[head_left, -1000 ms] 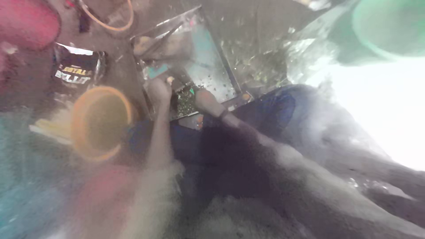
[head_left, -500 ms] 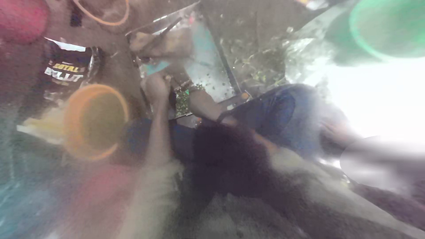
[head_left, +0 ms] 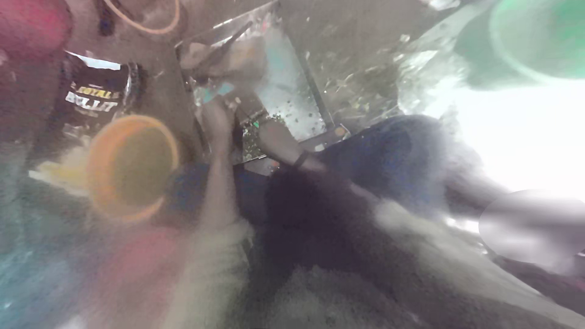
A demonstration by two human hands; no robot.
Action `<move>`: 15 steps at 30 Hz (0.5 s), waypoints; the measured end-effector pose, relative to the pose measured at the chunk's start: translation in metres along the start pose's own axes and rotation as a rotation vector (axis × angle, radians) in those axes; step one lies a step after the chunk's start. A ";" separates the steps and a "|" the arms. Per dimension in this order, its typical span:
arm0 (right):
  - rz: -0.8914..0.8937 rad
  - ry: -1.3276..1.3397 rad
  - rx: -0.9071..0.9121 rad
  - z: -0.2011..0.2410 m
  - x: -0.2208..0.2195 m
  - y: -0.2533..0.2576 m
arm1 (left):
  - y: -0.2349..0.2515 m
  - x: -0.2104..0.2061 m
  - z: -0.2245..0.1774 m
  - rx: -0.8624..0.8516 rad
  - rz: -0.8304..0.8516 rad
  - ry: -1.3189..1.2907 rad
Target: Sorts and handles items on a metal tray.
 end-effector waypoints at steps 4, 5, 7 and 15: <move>0.348 0.145 -0.256 -0.022 -0.041 0.041 | -0.001 -0.003 0.002 -0.017 -0.004 0.029; 0.349 0.143 -0.263 -0.022 -0.042 0.043 | 0.000 -0.003 0.002 -0.027 -0.006 0.024; 0.333 0.144 -0.224 -0.023 -0.042 0.041 | 0.000 -0.004 0.003 -0.039 0.000 0.027; 0.287 0.071 -0.232 -0.018 -0.042 0.038 | 0.002 -0.003 0.001 0.004 0.067 0.030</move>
Point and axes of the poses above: each hand's wrist, its own y-axis towards the middle knuckle, its own x-axis out of the back of the hand, z = x × y, the point moved 2 cm from there along y, towards the middle knuckle, and after that the axes turned 8 degrees about y, right-handed, at the moved point
